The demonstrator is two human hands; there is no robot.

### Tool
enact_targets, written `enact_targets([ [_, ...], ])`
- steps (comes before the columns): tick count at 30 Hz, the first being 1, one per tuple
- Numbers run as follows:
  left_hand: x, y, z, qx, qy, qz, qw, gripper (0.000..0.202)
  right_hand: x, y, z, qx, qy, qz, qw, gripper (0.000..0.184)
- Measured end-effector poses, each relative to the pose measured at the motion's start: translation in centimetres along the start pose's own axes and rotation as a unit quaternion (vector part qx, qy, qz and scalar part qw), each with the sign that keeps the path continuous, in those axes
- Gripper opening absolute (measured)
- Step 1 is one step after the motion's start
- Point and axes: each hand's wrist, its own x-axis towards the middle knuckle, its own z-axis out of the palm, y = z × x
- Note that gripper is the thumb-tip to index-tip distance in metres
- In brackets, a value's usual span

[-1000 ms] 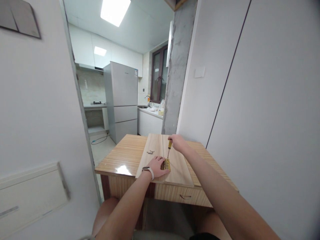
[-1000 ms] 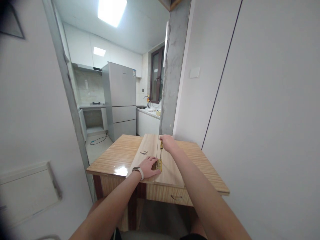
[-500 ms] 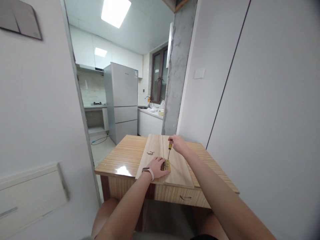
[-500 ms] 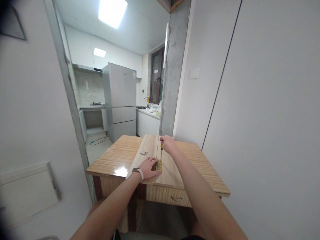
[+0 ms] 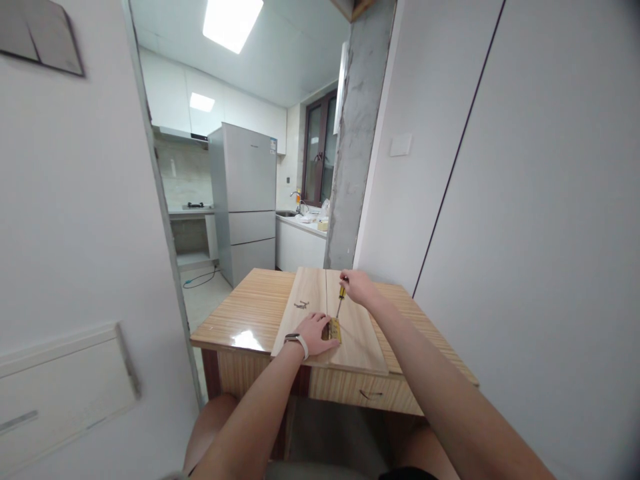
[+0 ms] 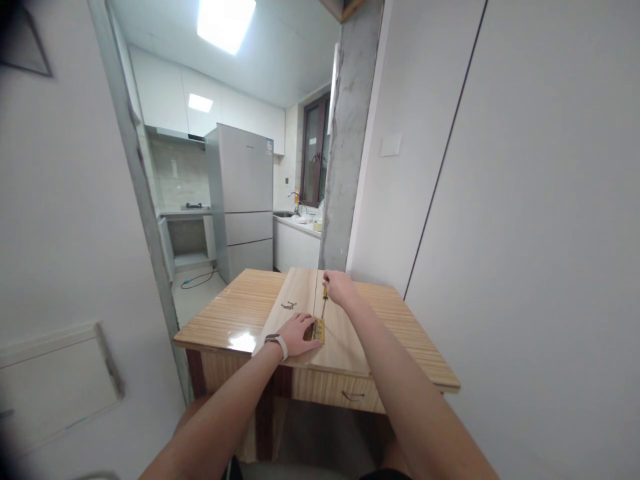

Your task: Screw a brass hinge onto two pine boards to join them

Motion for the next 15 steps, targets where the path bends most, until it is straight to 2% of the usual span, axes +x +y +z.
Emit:
enact_targets([
  [5,-0.04,0.12,-0.1,-0.001,0.001,0.004,1.0,0.082,0.0,0.07,0.01,-0.015,0.005,0.016,1.0,0.016],
  [8,-0.05,0.14,-0.09,0.002,0.004,0.005,1.0,0.082,-0.04,0.34,0.15,-0.006,0.012,-0.002,1.0,0.015],
  [15,-0.06,0.16,-0.08,-0.002,0.006,0.002,1.0,0.081,0.03,0.23,0.19,0.015,-0.007,-0.035,0.999,0.028],
])
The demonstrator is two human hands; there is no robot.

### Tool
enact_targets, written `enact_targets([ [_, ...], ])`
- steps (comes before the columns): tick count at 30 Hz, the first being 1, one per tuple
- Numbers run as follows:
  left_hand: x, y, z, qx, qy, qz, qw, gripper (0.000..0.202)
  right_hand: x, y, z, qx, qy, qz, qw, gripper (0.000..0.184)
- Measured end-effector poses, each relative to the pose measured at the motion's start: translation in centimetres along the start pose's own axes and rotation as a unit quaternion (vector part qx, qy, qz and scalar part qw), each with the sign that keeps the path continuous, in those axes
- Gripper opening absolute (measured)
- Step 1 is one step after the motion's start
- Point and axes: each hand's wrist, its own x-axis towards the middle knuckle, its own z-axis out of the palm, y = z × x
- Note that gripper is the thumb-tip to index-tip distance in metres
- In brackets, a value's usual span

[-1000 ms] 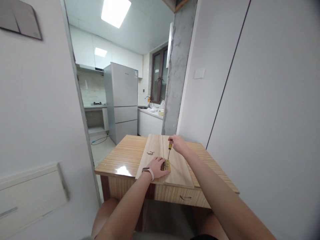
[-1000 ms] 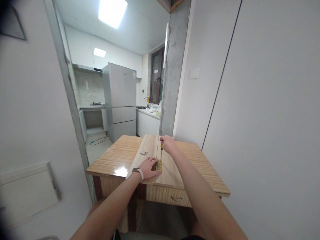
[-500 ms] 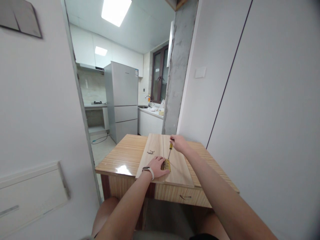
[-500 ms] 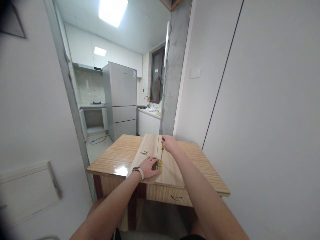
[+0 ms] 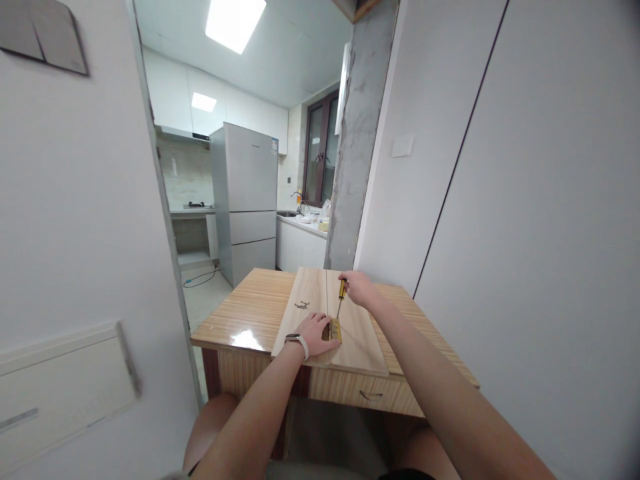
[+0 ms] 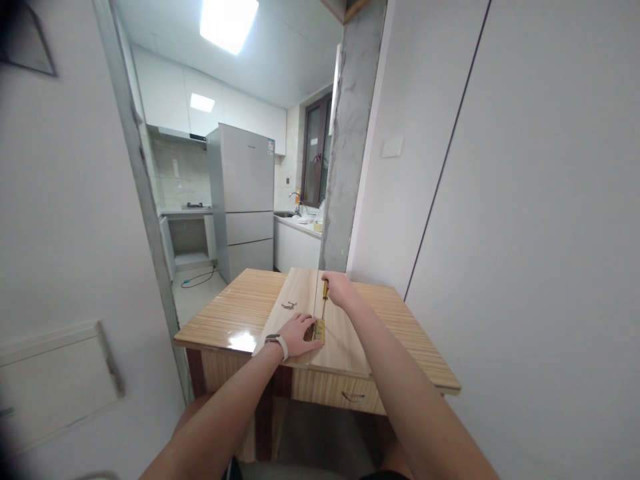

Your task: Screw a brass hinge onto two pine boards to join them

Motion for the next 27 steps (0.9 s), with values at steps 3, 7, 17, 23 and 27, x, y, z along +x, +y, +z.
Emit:
enact_targets([
  [3,0.0,0.0,0.0,0.001,0.002,0.001,1.0,0.081,0.1,-0.2,-0.1,-0.01,-0.007,0.001,1.0,0.029],
  [7,0.0,-0.1,0.1,0.005,0.005,0.007,1.0,0.081,0.1,-0.3,-0.1,-0.005,-0.01,0.003,1.0,0.028],
  [17,0.0,0.1,-0.2,0.005,0.002,0.003,1.0,0.081,-0.1,-0.7,-0.6,-0.052,-0.009,0.035,0.998,0.024],
  [23,0.0,0.2,-0.2,0.006,-0.004,0.001,1.0,0.08,-0.4,-1.1,-0.6,-0.033,0.018,0.003,0.999,0.013],
  [27,-0.1,0.3,-0.4,0.002,-0.005,-0.001,1.0,0.079,-0.4,-1.1,-0.6,-0.026,0.003,-0.006,1.0,0.011],
])
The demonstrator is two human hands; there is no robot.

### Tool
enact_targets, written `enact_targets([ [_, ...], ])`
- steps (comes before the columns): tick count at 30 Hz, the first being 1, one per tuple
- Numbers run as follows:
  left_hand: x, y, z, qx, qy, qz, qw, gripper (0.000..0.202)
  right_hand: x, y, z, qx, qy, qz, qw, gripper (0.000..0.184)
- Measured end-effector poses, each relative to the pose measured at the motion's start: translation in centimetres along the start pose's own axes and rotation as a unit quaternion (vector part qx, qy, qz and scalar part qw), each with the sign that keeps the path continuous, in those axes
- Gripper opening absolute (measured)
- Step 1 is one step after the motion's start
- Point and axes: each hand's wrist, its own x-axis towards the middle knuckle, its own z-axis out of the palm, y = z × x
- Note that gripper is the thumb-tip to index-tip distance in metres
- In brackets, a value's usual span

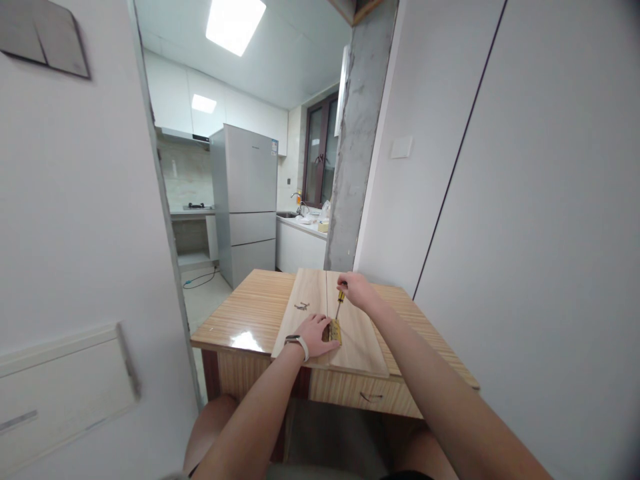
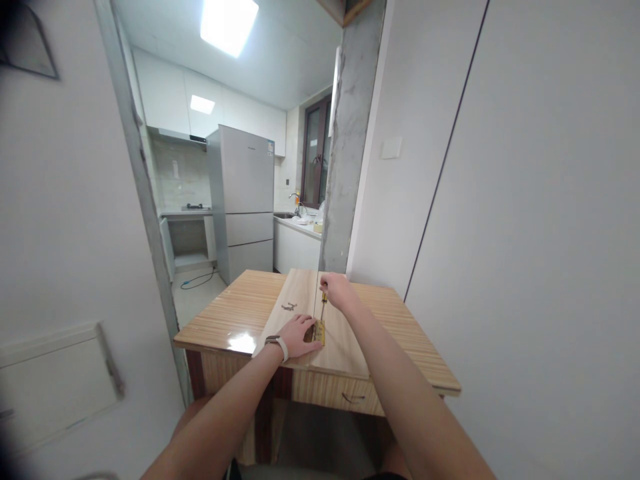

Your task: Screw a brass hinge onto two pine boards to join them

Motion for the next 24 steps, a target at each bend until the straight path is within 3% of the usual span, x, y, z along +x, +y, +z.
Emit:
enact_targets([
  [8,-0.07,0.13,-0.24,-0.006,-0.006,-0.006,1.0,0.078,0.28,0.42,0.31,0.014,-0.028,0.01,0.999,0.026],
  [15,0.03,-0.08,0.06,-0.001,-0.003,0.001,1.0,0.08,0.35,0.33,0.47,0.011,-0.018,0.025,0.999,0.015],
  [18,0.04,-0.13,0.1,-0.001,-0.005,0.0,1.0,0.08,0.36,0.22,0.34,-0.009,-0.011,0.044,0.999,0.025],
  [24,0.03,-0.15,0.1,-0.001,-0.008,-0.002,1.0,0.081,0.09,0.15,0.5,0.013,0.025,0.0,1.0,0.015],
])
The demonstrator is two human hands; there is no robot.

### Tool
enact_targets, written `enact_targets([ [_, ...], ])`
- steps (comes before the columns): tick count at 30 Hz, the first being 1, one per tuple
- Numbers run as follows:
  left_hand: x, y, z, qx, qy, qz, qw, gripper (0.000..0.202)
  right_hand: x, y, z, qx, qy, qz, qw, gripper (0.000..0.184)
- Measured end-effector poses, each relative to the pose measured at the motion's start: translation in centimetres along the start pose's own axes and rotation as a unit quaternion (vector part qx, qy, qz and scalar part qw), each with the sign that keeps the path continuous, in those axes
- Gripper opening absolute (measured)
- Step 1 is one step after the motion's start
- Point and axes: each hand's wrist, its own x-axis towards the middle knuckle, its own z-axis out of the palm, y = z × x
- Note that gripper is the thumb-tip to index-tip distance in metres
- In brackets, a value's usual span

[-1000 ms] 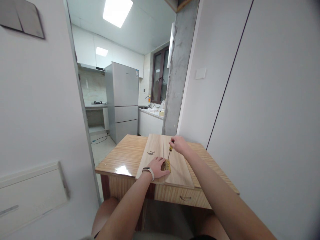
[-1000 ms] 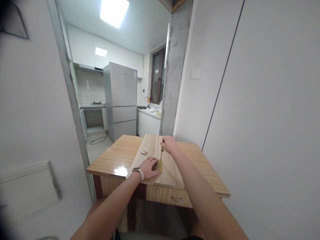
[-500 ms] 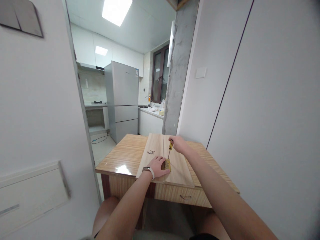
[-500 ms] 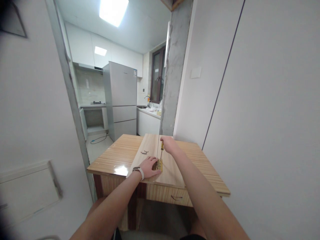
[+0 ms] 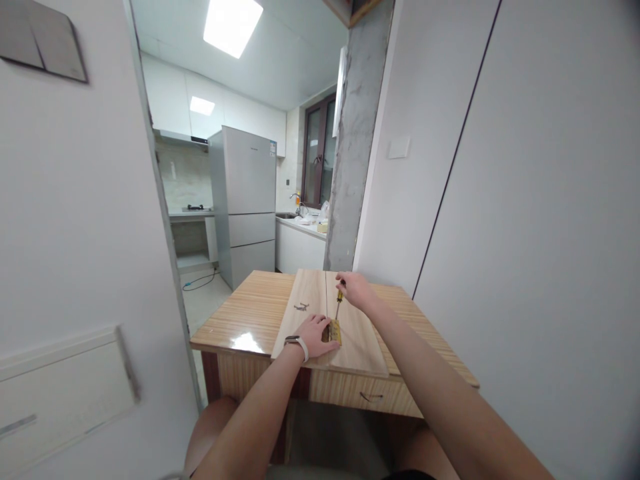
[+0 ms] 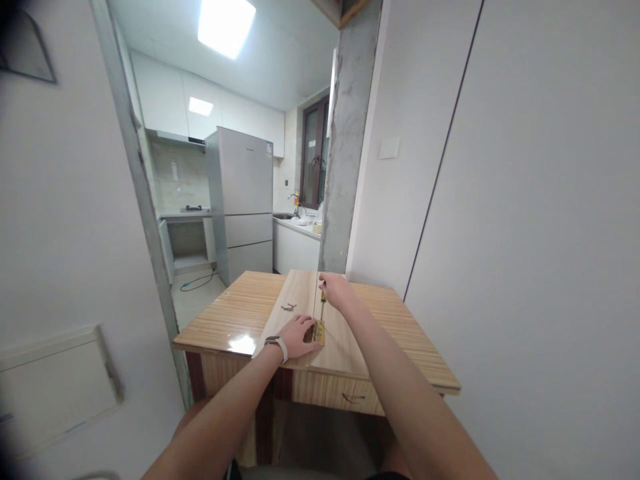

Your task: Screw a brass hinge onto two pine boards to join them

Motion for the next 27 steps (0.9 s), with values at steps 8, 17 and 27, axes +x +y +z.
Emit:
enact_targets([
  [8,0.0,0.11,0.01,-0.001,0.003,-0.006,1.0,0.081,0.17,0.26,0.34,0.033,-0.017,0.027,0.999,0.025],
  [17,0.08,-0.38,0.47,0.002,0.007,-0.004,1.0,0.081,0.12,0.6,0.43,0.022,-0.02,0.037,0.999,0.026],
  [27,0.04,-0.06,-0.04,-0.004,-0.002,-0.005,1.0,0.082,-0.27,0.51,0.11,-0.005,0.013,0.04,0.999,0.018],
])
